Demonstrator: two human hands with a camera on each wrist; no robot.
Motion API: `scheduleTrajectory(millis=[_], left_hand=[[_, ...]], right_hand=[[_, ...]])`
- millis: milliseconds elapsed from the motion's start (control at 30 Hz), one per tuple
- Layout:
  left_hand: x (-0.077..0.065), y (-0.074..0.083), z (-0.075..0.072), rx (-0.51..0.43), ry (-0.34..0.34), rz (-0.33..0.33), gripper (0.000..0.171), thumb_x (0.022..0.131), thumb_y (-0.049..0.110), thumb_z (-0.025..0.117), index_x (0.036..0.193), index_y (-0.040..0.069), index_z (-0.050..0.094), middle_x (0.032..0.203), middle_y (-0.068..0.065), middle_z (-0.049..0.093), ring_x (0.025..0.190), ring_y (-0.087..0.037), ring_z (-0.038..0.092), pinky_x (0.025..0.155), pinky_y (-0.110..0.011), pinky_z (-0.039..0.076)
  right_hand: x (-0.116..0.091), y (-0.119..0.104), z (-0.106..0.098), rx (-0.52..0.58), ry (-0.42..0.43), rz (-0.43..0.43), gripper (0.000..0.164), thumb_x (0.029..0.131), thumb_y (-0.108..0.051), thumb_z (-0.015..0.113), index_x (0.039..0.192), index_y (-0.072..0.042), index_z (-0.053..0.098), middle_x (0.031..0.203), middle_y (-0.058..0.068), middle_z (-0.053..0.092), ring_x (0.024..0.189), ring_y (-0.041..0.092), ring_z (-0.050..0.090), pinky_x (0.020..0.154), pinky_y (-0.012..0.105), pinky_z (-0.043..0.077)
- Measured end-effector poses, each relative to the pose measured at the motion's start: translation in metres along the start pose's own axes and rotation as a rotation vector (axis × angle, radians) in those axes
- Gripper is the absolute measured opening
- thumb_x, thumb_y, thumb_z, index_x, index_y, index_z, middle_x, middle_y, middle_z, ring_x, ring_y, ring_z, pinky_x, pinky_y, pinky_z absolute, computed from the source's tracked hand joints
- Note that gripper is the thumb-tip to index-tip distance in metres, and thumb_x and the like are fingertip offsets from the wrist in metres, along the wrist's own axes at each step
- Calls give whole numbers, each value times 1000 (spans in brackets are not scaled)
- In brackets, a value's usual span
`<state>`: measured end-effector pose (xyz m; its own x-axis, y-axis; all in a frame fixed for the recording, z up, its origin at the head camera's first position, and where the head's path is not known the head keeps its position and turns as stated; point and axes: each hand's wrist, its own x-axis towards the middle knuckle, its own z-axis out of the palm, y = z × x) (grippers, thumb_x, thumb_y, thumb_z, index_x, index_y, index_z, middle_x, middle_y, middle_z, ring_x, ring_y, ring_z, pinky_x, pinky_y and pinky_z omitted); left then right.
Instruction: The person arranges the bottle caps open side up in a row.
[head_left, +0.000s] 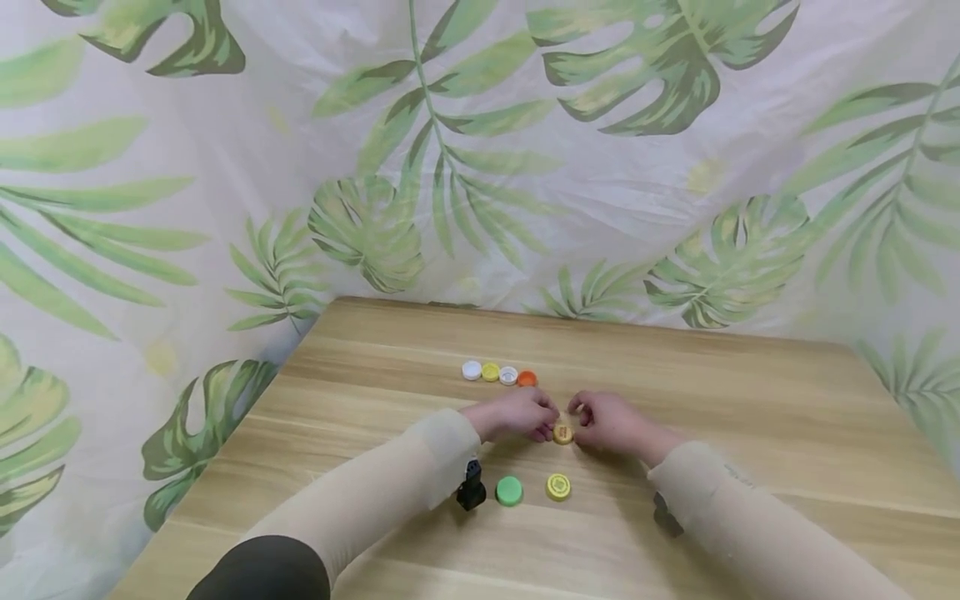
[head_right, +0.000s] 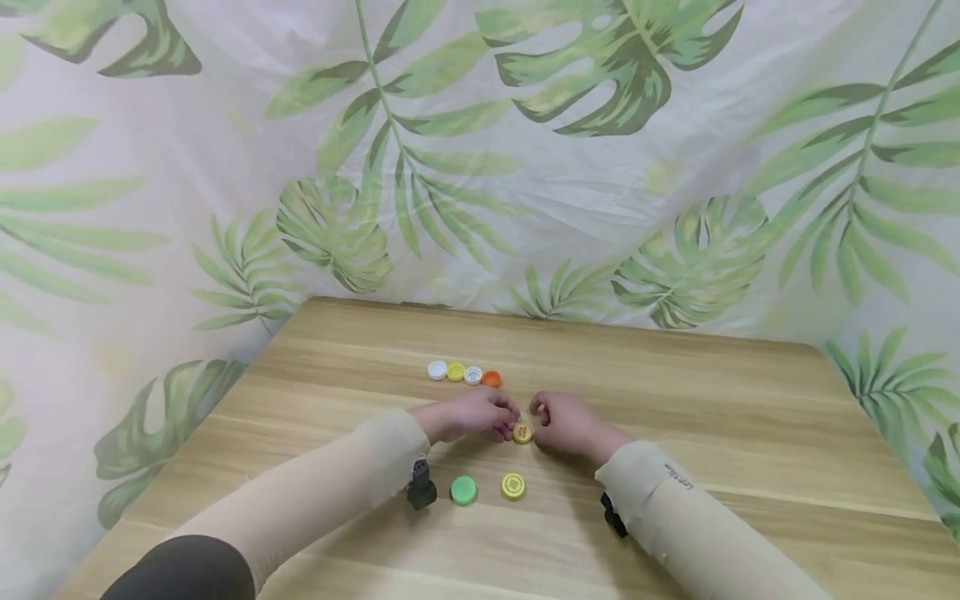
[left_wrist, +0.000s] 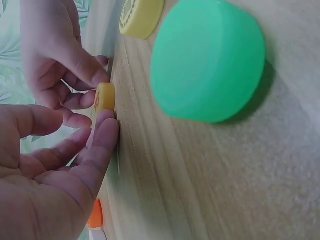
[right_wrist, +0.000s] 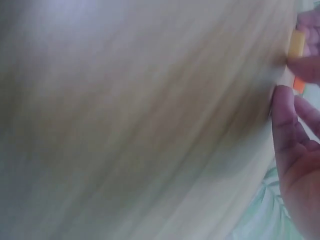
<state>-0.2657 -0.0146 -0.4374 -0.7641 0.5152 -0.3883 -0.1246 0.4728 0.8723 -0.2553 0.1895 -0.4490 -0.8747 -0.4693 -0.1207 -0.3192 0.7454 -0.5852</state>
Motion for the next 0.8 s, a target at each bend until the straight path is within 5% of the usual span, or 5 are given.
scheduleTrajectory(millis=[233,567,800], left_hand=[[2,1,2,-85,56,-18,26,105,3,52,124,-12,62,100,-16,67,91,-24,65,89,-35,59],[2,-2,0,-146,167,-29,28,105,2,52,126,-12,61,104,-14,66,92,-22,63,87,-32,59],[3,-4,-3,-154,217,-20,35,105,5,51,135,-11,57,113,-14,65,99,-22,64,89,-31,58]], right_hand=[[4,-5,7,37,82,88,19,82,0,67,101,0,67,82,2,65,75,15,59,69,30,51],[7,-15,6,446,85,200,23,88,1,68,108,11,67,97,13,70,86,17,63,76,27,55],[11,-16,8,556,99,247,29,87,0,69,113,12,65,101,14,69,87,18,63,77,27,55]])
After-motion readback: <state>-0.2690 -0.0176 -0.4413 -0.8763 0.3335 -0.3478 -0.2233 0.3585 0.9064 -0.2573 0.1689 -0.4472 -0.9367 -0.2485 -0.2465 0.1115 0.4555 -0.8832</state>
